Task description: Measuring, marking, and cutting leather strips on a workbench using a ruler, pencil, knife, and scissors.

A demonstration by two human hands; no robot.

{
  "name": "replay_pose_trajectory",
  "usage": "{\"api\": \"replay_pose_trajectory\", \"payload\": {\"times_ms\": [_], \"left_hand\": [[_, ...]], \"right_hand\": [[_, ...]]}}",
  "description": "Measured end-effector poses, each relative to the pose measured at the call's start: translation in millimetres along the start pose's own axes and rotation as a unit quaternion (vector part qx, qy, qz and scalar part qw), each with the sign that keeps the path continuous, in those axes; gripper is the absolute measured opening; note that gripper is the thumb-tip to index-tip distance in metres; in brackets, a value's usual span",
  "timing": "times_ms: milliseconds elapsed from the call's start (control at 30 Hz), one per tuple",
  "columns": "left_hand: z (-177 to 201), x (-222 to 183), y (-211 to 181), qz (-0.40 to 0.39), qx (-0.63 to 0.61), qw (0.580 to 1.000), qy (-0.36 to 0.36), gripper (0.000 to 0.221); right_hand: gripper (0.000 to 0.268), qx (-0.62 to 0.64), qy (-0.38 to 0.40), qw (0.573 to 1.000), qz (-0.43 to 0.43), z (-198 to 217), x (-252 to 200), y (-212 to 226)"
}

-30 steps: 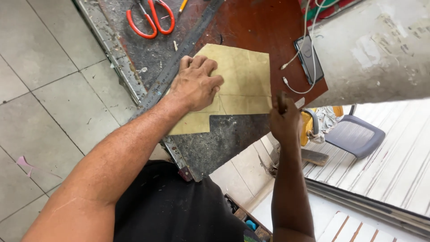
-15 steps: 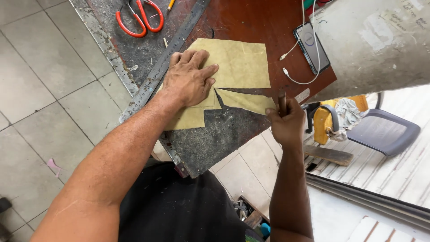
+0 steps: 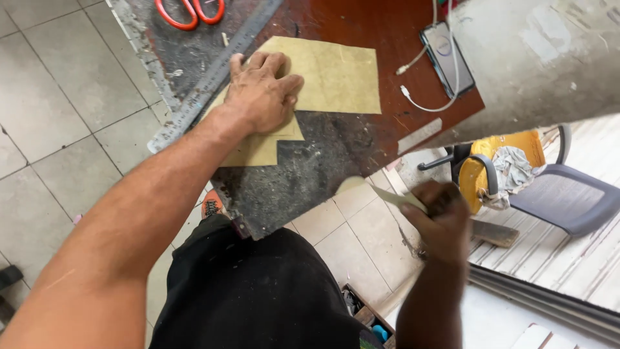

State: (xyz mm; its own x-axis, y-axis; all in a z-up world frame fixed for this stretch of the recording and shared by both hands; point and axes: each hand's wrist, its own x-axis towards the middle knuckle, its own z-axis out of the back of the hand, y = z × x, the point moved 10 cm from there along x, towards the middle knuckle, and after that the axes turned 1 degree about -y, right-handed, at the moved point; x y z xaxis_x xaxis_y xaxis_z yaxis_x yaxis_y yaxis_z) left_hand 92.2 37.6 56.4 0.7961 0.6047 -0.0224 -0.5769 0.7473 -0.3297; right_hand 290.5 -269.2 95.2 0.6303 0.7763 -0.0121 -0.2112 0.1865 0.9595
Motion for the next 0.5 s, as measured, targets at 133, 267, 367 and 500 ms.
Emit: {"api": "replay_pose_trajectory", "payload": {"times_ms": [133,267,367,500], "left_hand": [[33,-34,-87,-0.094,-0.153,0.980,-0.087,0.054],[2,-64,-119,-0.123,-0.499,0.858,-0.012,0.062],[-20,-73,-95,-0.095,-0.560,0.820,-0.076,0.046],[1,-105,-65,-0.074,-0.574,0.806,-0.120,0.031]], "right_hand": [[0.043,0.070,0.098,0.978,0.171,-50,31,19],[0.039,0.153,0.107,0.973,0.133,-77,43,23],[0.046,0.252,0.119,0.953,0.122,-87,60,23],[0.049,0.340,0.155,0.921,0.112,-111,71,36]]}}
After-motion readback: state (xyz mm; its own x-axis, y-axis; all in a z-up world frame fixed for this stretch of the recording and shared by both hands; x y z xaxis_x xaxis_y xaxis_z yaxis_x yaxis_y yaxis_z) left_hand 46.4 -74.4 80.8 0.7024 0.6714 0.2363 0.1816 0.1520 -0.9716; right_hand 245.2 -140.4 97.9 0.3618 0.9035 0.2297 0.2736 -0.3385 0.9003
